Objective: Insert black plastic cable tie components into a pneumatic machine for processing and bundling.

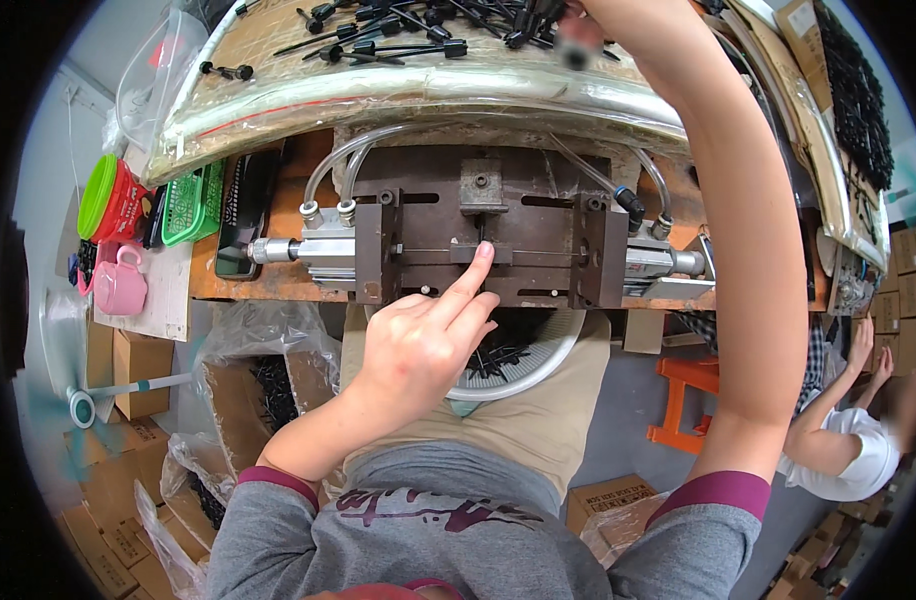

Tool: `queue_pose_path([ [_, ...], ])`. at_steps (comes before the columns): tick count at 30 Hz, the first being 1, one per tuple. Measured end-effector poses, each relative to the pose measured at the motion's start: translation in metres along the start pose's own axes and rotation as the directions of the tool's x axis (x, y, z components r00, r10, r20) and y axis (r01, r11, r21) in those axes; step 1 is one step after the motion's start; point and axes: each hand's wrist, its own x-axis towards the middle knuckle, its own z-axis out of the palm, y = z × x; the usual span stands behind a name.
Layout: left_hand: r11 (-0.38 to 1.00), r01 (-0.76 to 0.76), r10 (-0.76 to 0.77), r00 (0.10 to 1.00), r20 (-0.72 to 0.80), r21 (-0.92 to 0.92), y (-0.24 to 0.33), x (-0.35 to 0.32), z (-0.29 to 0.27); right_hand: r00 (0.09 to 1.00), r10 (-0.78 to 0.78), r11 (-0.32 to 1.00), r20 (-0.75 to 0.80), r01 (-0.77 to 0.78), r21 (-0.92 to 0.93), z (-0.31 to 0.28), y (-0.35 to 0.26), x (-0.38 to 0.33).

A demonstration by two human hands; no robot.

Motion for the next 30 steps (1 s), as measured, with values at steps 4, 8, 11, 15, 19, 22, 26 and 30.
queue_pose_path([
  [4, 0.994, 0.018, -0.017, 1.0, 0.005, -0.105, -0.004, 0.002, -0.007, 0.987, -0.151, 0.95, 0.061, 0.127, 0.285, -0.008, 0.046, -0.027],
  [8, 0.916, 0.052, -0.132, 0.975, -0.176, -0.397, 0.0, 0.003, -0.021, 0.994, 0.01, 0.865, 0.106, -0.061, 0.498, 0.026, 0.044, -0.092],
  [11, 0.918, -0.072, -0.089, 0.921, -0.38, -0.39, 0.0, 0.014, -0.035, 0.953, 0.112, 0.807, 0.28, -0.251, 0.534, 0.04, 0.049, -0.13],
  [15, 0.9, -0.088, -0.019, 0.97, -0.24, -0.427, 0.006, 0.006, -0.038, 0.93, 0.148, 0.771, 0.335, -0.321, 0.55, 0.044, 0.069, -0.152],
  [19, 0.923, 0.011, -0.087, 0.98, -0.182, -0.385, 0.005, -0.007, -0.03, 0.994, 0.104, 0.835, 0.034, -0.105, 0.541, 0.038, 0.081, -0.165],
  [22, 0.977, 0.017, -0.052, 0.985, -0.164, -0.212, 0.001, -0.009, -0.011, 0.997, -0.06, 0.919, -0.051, 0.075, 0.388, 0.037, 0.076, -0.173],
  [26, 0.999, 0.01, -0.014, 0.993, -0.118, -0.035, 0.003, -0.007, 0.002, 0.955, -0.245, 0.95, -0.167, 0.27, 0.155, 0.037, 0.079, -0.177],
  [30, 0.999, 0.038, -0.04, 0.997, -0.071, -0.034, 0.001, -0.002, 0.001, 0.804, -0.556, 0.823, -0.212, 0.495, -0.279, 0.036, 0.086, -0.178],
])
